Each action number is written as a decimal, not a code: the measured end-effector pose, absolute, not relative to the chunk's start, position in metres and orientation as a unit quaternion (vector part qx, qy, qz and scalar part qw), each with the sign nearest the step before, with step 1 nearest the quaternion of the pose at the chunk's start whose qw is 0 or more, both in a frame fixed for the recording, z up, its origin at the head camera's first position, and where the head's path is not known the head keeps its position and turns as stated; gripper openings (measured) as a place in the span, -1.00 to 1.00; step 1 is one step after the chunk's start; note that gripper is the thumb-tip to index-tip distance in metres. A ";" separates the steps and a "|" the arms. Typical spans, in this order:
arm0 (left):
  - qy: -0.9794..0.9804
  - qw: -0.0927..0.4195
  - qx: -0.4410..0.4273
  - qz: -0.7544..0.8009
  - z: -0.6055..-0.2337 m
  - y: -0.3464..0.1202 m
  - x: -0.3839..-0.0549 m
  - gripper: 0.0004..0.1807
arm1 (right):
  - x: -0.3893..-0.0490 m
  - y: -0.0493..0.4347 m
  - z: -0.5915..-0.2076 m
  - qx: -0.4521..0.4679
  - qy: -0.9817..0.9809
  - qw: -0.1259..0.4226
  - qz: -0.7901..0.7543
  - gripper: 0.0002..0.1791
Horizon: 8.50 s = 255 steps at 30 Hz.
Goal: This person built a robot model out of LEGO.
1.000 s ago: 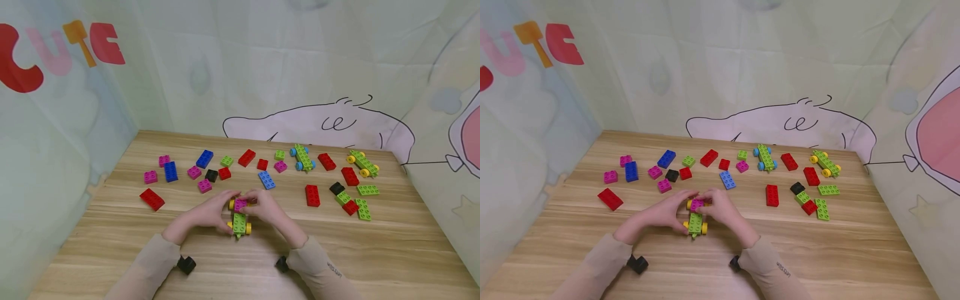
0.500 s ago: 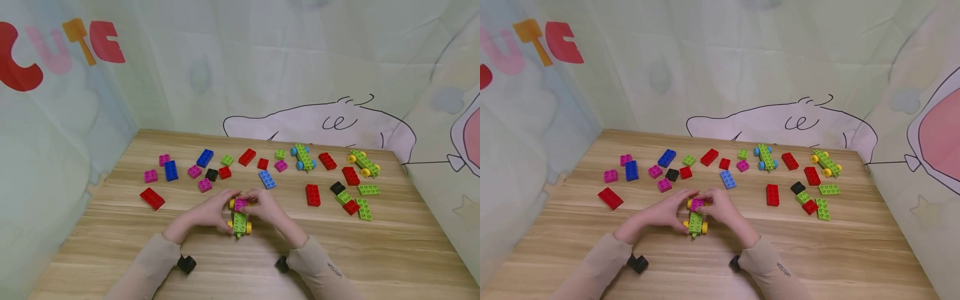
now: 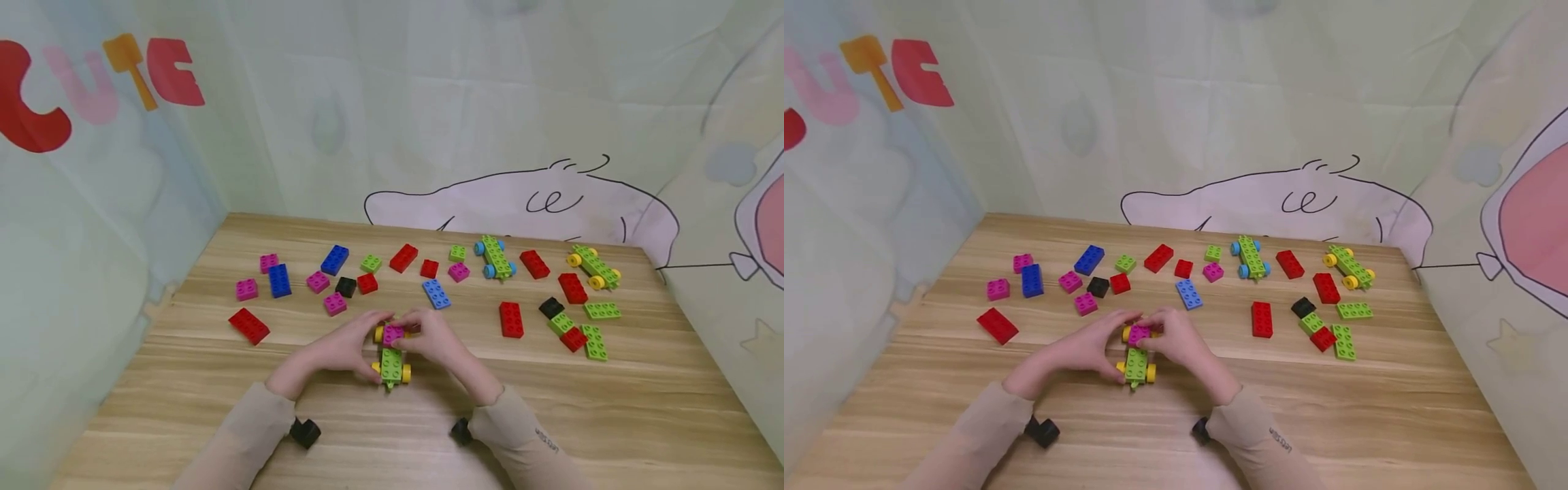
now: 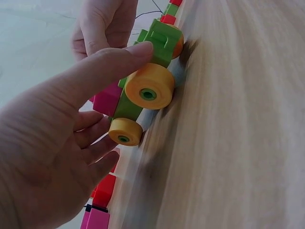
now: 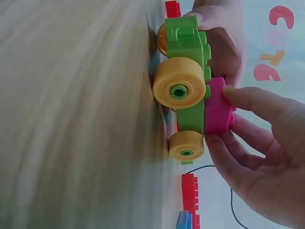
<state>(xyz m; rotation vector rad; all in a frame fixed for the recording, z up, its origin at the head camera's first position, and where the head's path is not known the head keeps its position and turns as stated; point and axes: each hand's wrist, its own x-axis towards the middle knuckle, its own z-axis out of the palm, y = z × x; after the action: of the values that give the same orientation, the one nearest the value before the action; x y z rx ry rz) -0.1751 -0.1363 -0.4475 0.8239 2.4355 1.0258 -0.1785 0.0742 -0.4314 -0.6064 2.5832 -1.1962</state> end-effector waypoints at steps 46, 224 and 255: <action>0.884 0.094 0.261 0.376 -0.446 -0.135 -0.177 -0.56 | -0.179 0.151 -0.406 -0.247 0.885 -0.020 -0.393 -0.62; 0.883 0.074 0.255 0.386 -0.451 -0.136 -0.179 -0.63 | -0.166 0.084 -0.434 -0.298 0.872 0.087 -0.379 -0.26; 0.885 0.078 0.252 0.385 -0.451 -0.136 -0.179 -0.63 | -0.168 0.081 -0.427 -0.286 0.882 0.108 -0.359 -0.29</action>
<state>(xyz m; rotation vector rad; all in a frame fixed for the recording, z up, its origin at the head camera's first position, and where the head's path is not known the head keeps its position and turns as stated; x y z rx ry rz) -0.1792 -0.1356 -0.4511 0.7549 2.6491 1.1522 -0.1682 0.0811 -0.4274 -0.8404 2.5946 -1.0578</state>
